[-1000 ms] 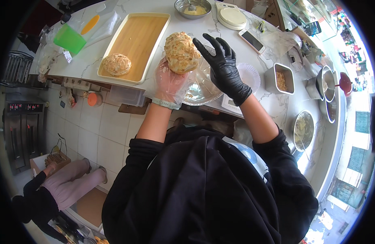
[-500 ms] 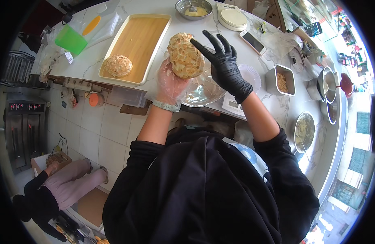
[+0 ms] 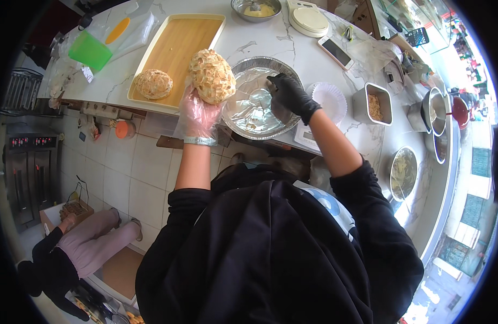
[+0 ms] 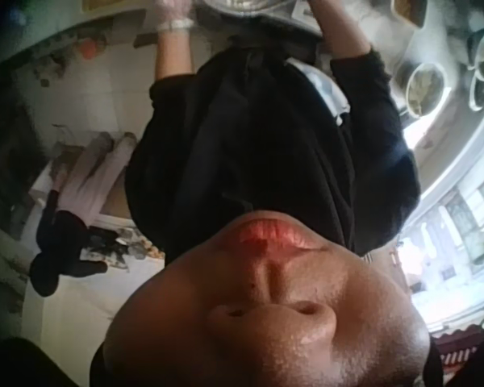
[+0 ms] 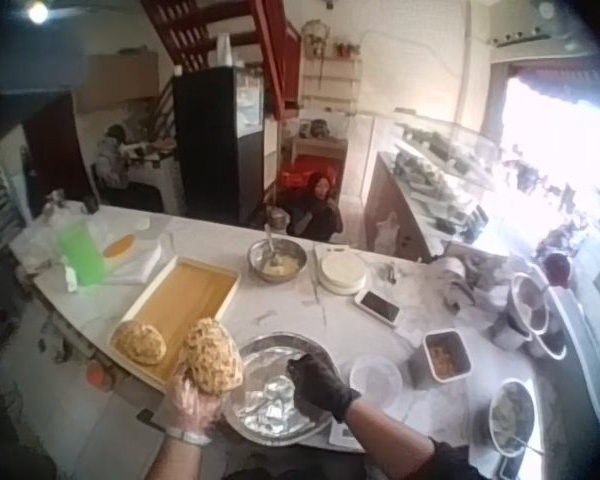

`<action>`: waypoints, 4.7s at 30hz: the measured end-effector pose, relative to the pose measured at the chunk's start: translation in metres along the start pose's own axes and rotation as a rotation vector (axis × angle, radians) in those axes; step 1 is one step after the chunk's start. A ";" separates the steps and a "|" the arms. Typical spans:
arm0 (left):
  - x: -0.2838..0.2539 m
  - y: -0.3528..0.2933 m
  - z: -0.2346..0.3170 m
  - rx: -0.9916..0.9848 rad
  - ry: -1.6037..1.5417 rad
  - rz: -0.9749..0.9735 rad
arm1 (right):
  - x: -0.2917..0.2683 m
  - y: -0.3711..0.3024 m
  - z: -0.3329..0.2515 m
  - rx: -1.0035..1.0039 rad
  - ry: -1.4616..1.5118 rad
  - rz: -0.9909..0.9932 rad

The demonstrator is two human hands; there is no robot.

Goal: The person applies a coating to bread by hand, sprinkles toppings on it, and places it on a tray; then, the person moves donuts on a cooling rack and bags several loaves of bread.

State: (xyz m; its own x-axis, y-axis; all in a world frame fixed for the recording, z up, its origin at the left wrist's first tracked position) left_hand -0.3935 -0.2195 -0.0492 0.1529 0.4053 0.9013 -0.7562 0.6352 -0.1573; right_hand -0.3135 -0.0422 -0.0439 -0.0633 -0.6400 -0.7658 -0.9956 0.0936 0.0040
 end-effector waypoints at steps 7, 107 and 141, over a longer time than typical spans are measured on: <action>-0.013 -0.002 -0.004 0.031 0.060 0.060 | 0.078 -0.012 -0.058 -0.377 0.178 -0.230; 0.025 0.000 -0.061 -0.225 -0.108 -0.122 | -0.093 0.057 -0.092 -0.215 0.078 0.001; 0.006 -0.008 -0.040 -0.188 -0.086 -0.116 | 0.009 0.019 0.003 -0.256 -0.183 0.281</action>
State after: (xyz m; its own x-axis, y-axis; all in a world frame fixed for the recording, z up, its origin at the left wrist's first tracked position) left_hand -0.3613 -0.1957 -0.0584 0.1711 0.2696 0.9477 -0.6037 0.7888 -0.1154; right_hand -0.3325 -0.0440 -0.0532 -0.3447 -0.4682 -0.8136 -0.9278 0.0379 0.3713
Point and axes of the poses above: each hand's wrist, its own y-axis towards the middle knuckle, its own x-axis out of the palm, z = x × y, the point moved 7 cm from there along y, towards the middle knuckle, and after that the axes turned 9 degrees about y, right-handed, at the moved point
